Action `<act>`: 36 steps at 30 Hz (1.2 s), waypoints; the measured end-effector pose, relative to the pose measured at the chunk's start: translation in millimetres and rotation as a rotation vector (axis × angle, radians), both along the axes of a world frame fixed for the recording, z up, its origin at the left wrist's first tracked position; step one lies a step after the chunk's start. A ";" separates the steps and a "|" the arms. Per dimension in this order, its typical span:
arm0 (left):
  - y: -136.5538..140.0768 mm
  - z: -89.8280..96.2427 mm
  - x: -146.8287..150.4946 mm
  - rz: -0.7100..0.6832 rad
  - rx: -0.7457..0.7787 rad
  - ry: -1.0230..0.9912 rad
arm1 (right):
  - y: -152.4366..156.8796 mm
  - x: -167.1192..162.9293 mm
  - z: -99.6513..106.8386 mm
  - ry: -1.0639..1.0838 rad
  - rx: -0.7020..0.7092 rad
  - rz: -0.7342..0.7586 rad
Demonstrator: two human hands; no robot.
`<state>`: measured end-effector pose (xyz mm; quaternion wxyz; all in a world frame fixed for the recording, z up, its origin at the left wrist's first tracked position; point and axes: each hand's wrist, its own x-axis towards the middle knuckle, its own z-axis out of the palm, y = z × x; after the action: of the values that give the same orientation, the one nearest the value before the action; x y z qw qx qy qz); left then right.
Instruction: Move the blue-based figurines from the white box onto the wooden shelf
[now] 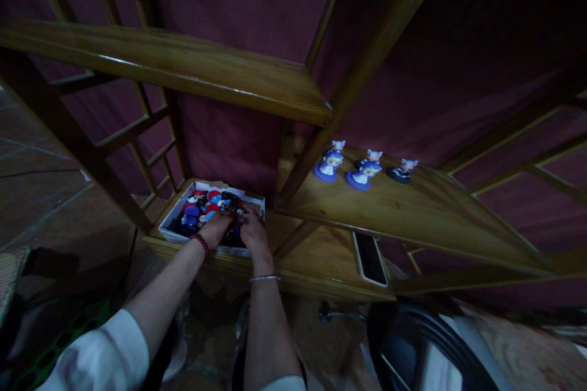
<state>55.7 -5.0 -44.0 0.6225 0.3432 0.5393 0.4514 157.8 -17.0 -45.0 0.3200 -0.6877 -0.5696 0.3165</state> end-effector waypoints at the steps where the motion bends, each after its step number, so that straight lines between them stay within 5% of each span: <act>1: 0.1 0.6 -1.1 -0.009 -0.010 -0.012 | 0.5 0.1 -0.9 0.011 0.003 -0.001; 15: -1.8 9.2 -18.2 0.047 0.074 0.015 | 0.7 -7.4 8.4 0.085 -0.043 -0.046; 36: -3.5 16.7 -19.7 -0.032 -0.008 -0.037 | 0.9 -11.6 7.5 0.237 -0.086 -0.058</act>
<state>36.0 -8.5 -27.3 0.6409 0.3407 0.5241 0.4455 146.2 -16.0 -37.5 0.3641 -0.6748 -0.4936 0.4103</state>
